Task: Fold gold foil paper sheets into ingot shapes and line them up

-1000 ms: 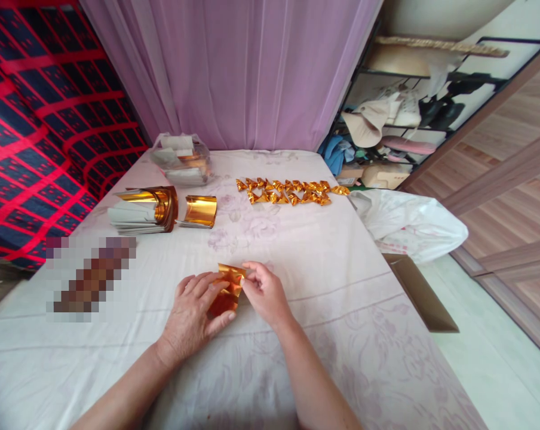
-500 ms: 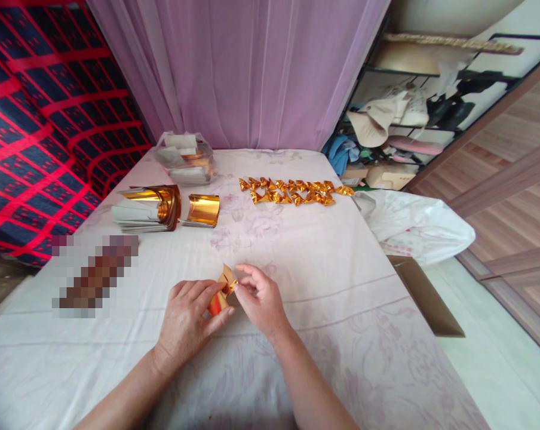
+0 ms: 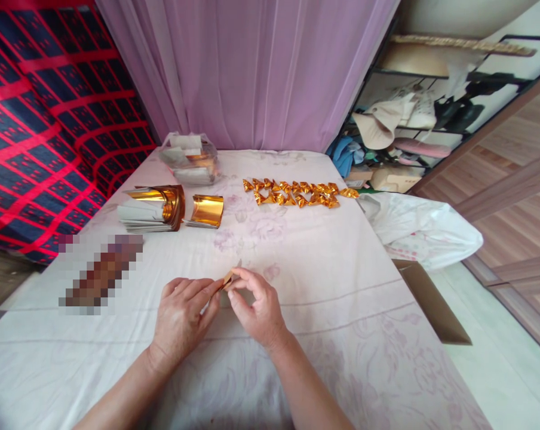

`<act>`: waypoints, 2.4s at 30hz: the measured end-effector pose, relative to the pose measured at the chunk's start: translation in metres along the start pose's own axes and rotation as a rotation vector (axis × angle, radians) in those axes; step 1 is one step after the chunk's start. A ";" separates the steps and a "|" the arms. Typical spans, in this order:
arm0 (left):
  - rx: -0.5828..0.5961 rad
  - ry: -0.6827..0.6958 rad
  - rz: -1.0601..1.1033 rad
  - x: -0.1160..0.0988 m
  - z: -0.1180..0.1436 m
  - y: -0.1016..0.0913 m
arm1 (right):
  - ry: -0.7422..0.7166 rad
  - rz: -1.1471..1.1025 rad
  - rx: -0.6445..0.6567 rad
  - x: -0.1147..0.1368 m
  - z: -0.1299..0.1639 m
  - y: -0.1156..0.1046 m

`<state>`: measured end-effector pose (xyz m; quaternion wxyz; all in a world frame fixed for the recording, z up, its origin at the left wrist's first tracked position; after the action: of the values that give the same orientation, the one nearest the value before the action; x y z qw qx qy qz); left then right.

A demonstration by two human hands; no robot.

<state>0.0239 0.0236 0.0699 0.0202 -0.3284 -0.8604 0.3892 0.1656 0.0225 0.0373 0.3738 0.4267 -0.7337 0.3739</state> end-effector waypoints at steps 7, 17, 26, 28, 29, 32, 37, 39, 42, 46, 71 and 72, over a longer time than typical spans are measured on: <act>-0.057 -0.131 0.121 0.016 -0.002 -0.005 | 0.001 0.182 -0.180 -0.020 -0.007 -0.021; 0.235 -0.865 0.799 0.046 0.033 0.049 | 0.319 -0.003 -0.040 -0.049 0.002 -0.008; 0.404 -0.765 0.448 0.052 0.043 0.058 | 0.011 0.586 -0.099 -0.047 -0.002 -0.016; 0.428 -0.730 0.382 0.052 0.040 0.056 | -0.067 0.668 -0.118 -0.045 -0.002 -0.014; 0.442 -0.717 0.364 0.051 0.039 0.055 | -0.094 0.689 -0.125 -0.045 -0.002 -0.013; 0.491 -0.695 0.349 0.048 0.037 0.054 | -0.146 0.727 -0.129 -0.045 -0.003 -0.010; 0.564 -0.643 0.259 0.047 0.041 0.053 | -0.210 0.777 -0.084 -0.043 -0.005 -0.006; 0.551 -0.613 0.215 0.048 0.042 0.050 | -0.219 0.781 -0.079 -0.043 -0.005 -0.006; 0.427 -0.518 0.217 0.046 0.038 0.045 | -0.225 0.789 -0.085 -0.043 -0.005 -0.007; 0.192 -0.160 0.326 0.020 0.026 0.034 | -0.218 0.803 -0.074 -0.043 -0.006 -0.006; 0.393 -0.015 0.160 0.006 0.040 0.052 | -0.198 0.414 0.242 -0.036 0.001 -0.021; 0.388 -0.016 0.164 0.006 0.040 0.052 | -0.199 0.415 0.254 -0.036 0.001 -0.021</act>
<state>0.0362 0.0261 0.0053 0.0447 -0.3841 -0.7399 0.5505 0.1972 0.0262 0.0104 0.1585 0.3454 -0.7859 0.4877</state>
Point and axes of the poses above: each hand's wrist, its own z-axis away from the middle knuckle, its own y-axis out of the palm, x = y × z, the point moved 7 cm from there along -z, towards the middle knuckle, and after that the axes turned 15 degrees about -x, right-handed, at the moved point
